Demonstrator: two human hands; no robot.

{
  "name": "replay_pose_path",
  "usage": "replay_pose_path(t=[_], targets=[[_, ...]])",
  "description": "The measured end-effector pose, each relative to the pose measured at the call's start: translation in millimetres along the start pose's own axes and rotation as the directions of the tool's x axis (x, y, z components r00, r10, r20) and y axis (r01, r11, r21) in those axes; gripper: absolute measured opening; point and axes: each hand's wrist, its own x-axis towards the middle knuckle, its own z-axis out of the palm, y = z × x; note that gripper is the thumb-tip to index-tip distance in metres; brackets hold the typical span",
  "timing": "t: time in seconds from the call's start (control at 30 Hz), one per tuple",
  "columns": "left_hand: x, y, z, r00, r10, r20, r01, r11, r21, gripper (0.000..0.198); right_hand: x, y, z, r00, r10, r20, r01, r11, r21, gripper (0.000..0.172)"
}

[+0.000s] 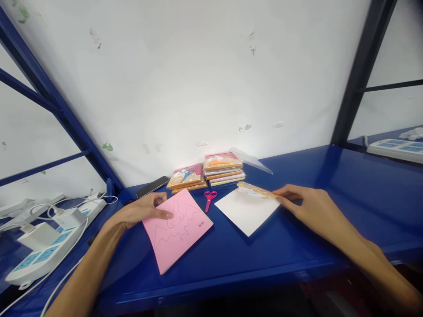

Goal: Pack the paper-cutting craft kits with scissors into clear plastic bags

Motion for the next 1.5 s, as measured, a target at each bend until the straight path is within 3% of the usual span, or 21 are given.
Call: replay_pose_path(t=[0.2, 0.37, 0.47, 0.57, 0.7, 0.77, 0.93, 1.13, 1.4, 1.5], targets=[[1.3, -3.1, -2.5, 0.999, -0.021, 0.038, 0.036, 0.903, -0.429, 0.05, -1.6, -0.3, 1.2, 0.999, 0.033, 0.012, -0.034, 0.999, 0.035, 0.023], [23.0, 16.2, 27.6, 0.988, 0.044, 0.151, 0.053, 0.811, -0.583, 0.056, -5.4, 1.9, 1.3, 0.999, 0.042, 0.014, -0.043, 0.998, 0.034, 0.026], [40.0, 31.3, 59.6, 0.988, 0.026, 0.15, 0.068, 0.809, -0.584, 0.048, -9.2, 2.7, -0.7, 0.997, 0.056, 0.056, -0.062, 0.992, 0.106, 0.028], [55.3, 42.2, 87.0, 0.987, -0.013, 0.161, 0.105, 0.811, -0.575, 0.046, -12.8, 3.9, -4.7, 0.981, 0.042, 0.191, -0.091, 0.962, 0.256, 0.032], [64.6, 52.7, 106.0, 0.989, -0.038, 0.144, 0.114, 0.815, -0.569, 0.051, -14.8, 7.4, -13.4, 0.914, -0.088, 0.395, -0.109, 0.887, 0.449, 0.04], [63.2, 58.1, 110.3, 0.994, -0.022, 0.11, 0.081, 0.815, -0.573, 0.052, -13.8, 8.0, -17.0, 0.9, -0.09, 0.426, -0.161, 0.841, 0.516, 0.041], [53.6, 69.9, 119.5, 0.998, 0.038, 0.056, 0.001, 0.812, -0.584, 0.053, -7.3, -1.2, -15.5, 0.899, 0.113, 0.423, -0.332, 0.807, 0.488, 0.051], [49.9, 74.6, 127.8, 0.997, 0.08, -0.015, -0.075, 0.828, -0.555, 0.052, -3.9, -6.0, -3.1, 0.837, -0.04, 0.545, -0.262, 0.847, 0.464, 0.037], [49.6, 84.8, 128.8, 0.977, 0.166, -0.134, -0.209, 0.869, -0.449, 0.044, -6.1, 4.5, 4.4, 0.817, -0.035, 0.576, -0.384, 0.711, 0.588, 0.039], [48.5, 98.3, 122.6, 0.928, 0.299, -0.223, -0.354, 0.893, -0.279, 0.037, -6.2, -4.5, 0.5, 0.82, -0.036, 0.571, -0.416, 0.649, 0.637, 0.043]])
